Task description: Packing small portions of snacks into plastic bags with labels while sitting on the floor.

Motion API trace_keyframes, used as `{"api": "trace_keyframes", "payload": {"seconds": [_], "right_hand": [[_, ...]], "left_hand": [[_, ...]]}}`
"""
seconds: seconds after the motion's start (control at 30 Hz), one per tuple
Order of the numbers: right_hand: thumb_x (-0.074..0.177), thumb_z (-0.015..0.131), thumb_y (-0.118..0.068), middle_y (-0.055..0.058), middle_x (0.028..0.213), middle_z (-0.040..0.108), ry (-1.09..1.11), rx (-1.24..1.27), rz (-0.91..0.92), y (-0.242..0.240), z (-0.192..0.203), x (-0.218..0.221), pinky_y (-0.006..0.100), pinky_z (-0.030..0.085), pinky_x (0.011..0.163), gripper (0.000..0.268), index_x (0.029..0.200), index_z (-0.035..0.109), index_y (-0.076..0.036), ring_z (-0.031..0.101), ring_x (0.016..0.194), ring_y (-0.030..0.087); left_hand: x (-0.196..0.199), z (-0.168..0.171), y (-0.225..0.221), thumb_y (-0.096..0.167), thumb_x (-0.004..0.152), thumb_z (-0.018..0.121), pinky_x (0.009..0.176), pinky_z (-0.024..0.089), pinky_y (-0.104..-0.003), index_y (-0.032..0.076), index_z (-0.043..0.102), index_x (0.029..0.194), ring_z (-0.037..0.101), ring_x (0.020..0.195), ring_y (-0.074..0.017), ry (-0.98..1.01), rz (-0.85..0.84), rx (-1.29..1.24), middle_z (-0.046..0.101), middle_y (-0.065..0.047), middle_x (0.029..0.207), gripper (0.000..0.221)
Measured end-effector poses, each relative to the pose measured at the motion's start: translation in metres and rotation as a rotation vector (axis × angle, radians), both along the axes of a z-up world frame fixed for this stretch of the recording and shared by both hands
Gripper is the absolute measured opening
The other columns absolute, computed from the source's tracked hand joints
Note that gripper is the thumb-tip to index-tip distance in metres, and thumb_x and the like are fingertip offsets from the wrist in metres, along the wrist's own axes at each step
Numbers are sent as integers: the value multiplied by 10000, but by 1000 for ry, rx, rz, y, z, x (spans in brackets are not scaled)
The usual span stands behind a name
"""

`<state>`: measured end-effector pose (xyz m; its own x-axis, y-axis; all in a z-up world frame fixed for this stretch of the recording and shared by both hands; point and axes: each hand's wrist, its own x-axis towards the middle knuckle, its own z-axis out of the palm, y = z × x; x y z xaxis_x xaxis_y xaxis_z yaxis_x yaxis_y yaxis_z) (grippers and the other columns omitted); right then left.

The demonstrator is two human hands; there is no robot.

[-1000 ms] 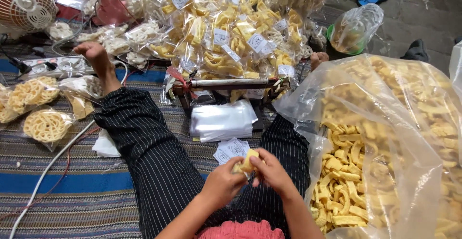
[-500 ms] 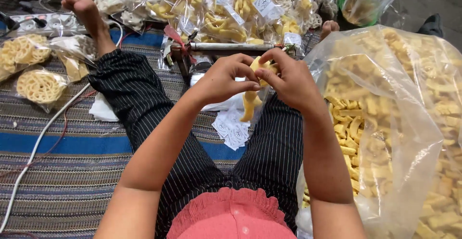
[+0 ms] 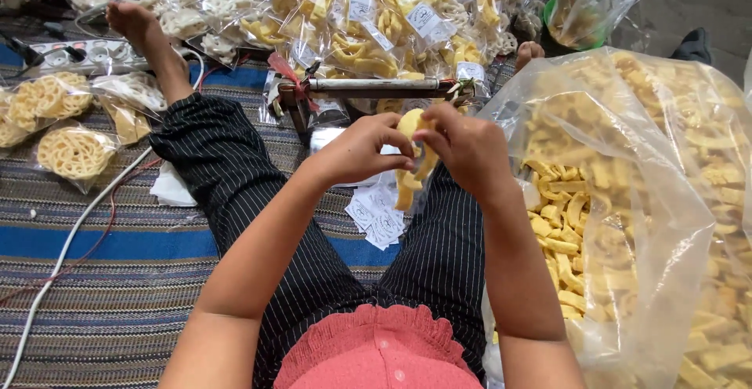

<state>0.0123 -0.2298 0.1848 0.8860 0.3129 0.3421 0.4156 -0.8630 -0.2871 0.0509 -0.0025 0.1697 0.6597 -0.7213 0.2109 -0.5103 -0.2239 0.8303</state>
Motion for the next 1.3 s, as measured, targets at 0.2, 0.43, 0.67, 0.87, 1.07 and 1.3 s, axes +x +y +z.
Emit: {"api": "trace_keyframes", "payload": {"seconds": [0.2, 0.43, 0.67, 0.87, 1.07, 1.3], "right_hand": [[980, 731, -297, 17, 836, 750, -83, 47, 104, 11, 7, -14, 376, 571, 694, 114, 1003, 703, -189, 716, 765, 264], [939, 674, -540, 50, 1101, 664, -33, 240, 152, -4, -30, -20, 440, 527, 901, 400, 1070, 724, -165, 645, 1048, 287], [795, 856, -215, 173, 1153, 712, 395, 330, 192, 8, -40, -43, 490, 571, 774, 336, 1061, 714, -65, 674, 1061, 414], [838, 816, -81, 153, 965, 727, 391, 866, 181, 5, -97, -45, 334, 562, 565, 155, 810, 666, -52, 698, 751, 222], [815, 816, 62, 257, 1156, 690, 243, 1199, 200, -9, -92, -41, 330, 557, 712, 282, 765, 546, 3, 700, 876, 229], [1053, 570, -124, 157, 1072, 699, 426, 1144, 188, -36, -87, -33, 315, 542, 797, 165, 1118, 608, 23, 657, 902, 153]], "left_hand": [[3, -10, 0, 132, 876, 815, 958, 540, -461, 64, 806, 898, 685, 1104, -387, -41, 73, -84, 685, -173, 1210, 72], [0, -26, -1, 131, 853, 824, 973, 541, -493, 59, 791, 870, 684, 1123, -398, -63, 42, -73, 697, -176, 1212, 81], [-18, -35, -1, 118, 888, 784, 1003, 520, -531, 42, 787, 895, 642, 1213, -430, 48, -4, -62, 671, -213, 1266, 77], [-35, -43, -10, 129, 868, 795, 1175, 373, -578, 157, 778, 998, 411, 1447, -439, 8, 85, -200, 415, -134, 1573, 134], [-58, -50, 12, 162, 799, 841, 1121, 422, -608, 60, 333, 1581, 568, 1297, -465, 629, 0, -106, 566, -293, 1419, 938], [-62, -99, 8, 53, 945, 635, 1012, 521, -510, 158, 445, 1562, 621, 1246, -389, 447, 135, -146, 633, -221, 1390, 654]]}}
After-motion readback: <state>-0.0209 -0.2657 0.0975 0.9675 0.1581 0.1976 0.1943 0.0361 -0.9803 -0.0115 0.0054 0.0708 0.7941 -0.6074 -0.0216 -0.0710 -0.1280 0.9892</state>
